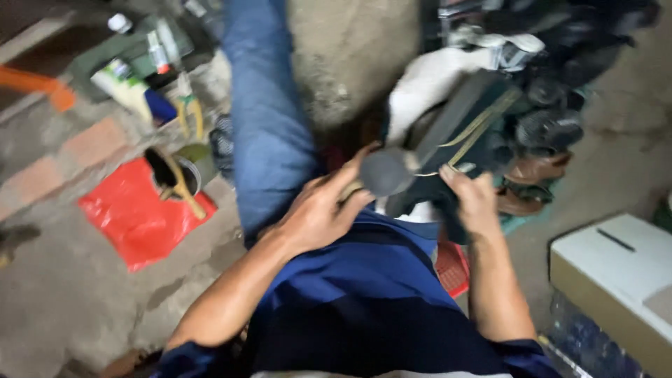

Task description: The person sits on the floor and cleans a single black shoe using a yellow brush and a small hammer. They alternate between brushing the shoe's surface and tapping it with the hammer, then return to brushing until the end of the clip.

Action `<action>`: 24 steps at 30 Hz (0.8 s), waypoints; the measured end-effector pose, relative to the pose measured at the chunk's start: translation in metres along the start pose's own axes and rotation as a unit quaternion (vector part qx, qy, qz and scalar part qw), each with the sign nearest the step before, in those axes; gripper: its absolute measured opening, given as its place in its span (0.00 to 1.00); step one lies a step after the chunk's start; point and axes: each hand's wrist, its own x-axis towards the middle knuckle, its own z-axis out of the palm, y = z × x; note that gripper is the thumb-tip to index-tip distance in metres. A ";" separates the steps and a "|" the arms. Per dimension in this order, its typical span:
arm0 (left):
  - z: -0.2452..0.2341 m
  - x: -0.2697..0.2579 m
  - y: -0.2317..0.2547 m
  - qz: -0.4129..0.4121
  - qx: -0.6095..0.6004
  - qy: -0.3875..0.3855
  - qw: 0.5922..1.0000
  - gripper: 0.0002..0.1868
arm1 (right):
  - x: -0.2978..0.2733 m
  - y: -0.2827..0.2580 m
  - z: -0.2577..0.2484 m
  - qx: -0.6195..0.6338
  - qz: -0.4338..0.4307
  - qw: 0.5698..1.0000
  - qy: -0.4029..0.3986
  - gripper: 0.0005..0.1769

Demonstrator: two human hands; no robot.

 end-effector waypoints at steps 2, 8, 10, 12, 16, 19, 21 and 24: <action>-0.002 -0.003 0.001 -0.030 -0.010 0.015 0.999 0.33 | -0.004 0.008 0.009 0.010 -0.001 1.000 0.000 0.13; 0.018 0.036 0.007 0.008 0.012 0.032 0.999 0.30 | -0.008 -0.068 0.028 0.004 -0.049 0.995 -0.089 0.09; 0.013 0.006 0.010 -0.006 0.020 0.018 1.000 0.31 | -0.008 -0.049 0.018 -0.020 -0.079 0.992 -0.099 0.13; 0.008 0.000 0.015 -0.017 0.023 -0.001 1.000 0.32 | -0.005 -0.019 0.006 -0.049 -0.107 0.988 -0.103 0.18; 0.010 0.026 0.012 -0.005 0.023 0.048 0.999 0.30 | -0.005 0.012 0.000 -0.063 -0.082 0.986 -0.132 0.12; 0.017 0.035 0.015 0.005 0.009 0.065 0.998 0.29 | -0.010 -0.010 0.005 -0.058 -0.083 0.986 -0.134 0.10; 0.019 0.023 0.021 -0.005 0.007 0.055 0.998 0.30 | -0.011 -0.024 0.009 -0.039 -0.082 0.988 -0.128 0.10; 0.022 0.006 0.020 -0.040 0.012 0.028 0.999 0.32 | -0.013 -0.036 0.011 -0.051 -0.102 0.987 -0.113 0.09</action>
